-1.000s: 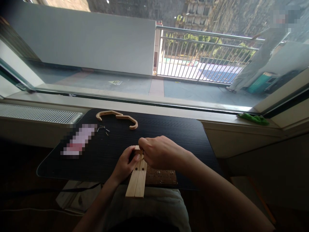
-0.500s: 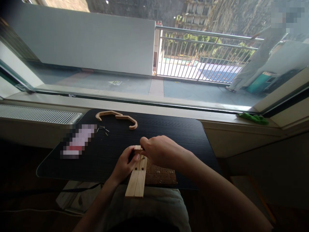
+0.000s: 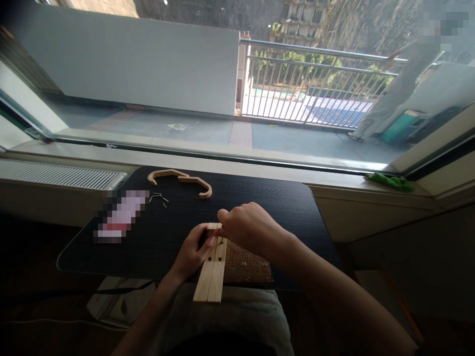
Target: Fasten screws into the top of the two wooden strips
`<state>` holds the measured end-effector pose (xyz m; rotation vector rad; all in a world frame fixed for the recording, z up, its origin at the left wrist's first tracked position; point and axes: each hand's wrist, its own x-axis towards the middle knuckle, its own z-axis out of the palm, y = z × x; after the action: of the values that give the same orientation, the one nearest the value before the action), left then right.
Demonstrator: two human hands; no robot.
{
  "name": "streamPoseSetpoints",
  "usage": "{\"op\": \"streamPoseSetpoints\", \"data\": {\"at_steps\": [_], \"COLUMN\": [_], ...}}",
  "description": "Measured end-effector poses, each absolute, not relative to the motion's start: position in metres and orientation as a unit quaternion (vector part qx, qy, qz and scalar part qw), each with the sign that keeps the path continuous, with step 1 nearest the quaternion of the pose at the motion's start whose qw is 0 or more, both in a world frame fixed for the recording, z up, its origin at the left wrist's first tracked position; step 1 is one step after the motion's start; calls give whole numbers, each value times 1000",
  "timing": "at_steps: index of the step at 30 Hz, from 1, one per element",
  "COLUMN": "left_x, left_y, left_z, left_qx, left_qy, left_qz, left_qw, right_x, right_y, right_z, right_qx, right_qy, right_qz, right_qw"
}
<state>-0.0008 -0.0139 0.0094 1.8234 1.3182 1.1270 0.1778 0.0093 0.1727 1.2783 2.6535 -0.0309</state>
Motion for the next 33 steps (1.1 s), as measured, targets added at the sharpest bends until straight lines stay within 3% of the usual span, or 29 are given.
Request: {"op": "streamPoseSetpoints", "data": {"at_steps": [20,33], "left_x": [-1,0], "left_y": [-13,-13], "left_z": [9,10], "left_qx": [696,691], "left_qy": [488,494], "left_qz": [424,432], "left_qw": [312,302], "right_x": [158,175], "right_y": [8,2], "right_z": [174,164], "right_qx": [471,379], "right_qy": [875,921], "right_qz": [10,-82], "right_qw": [114,32]}}
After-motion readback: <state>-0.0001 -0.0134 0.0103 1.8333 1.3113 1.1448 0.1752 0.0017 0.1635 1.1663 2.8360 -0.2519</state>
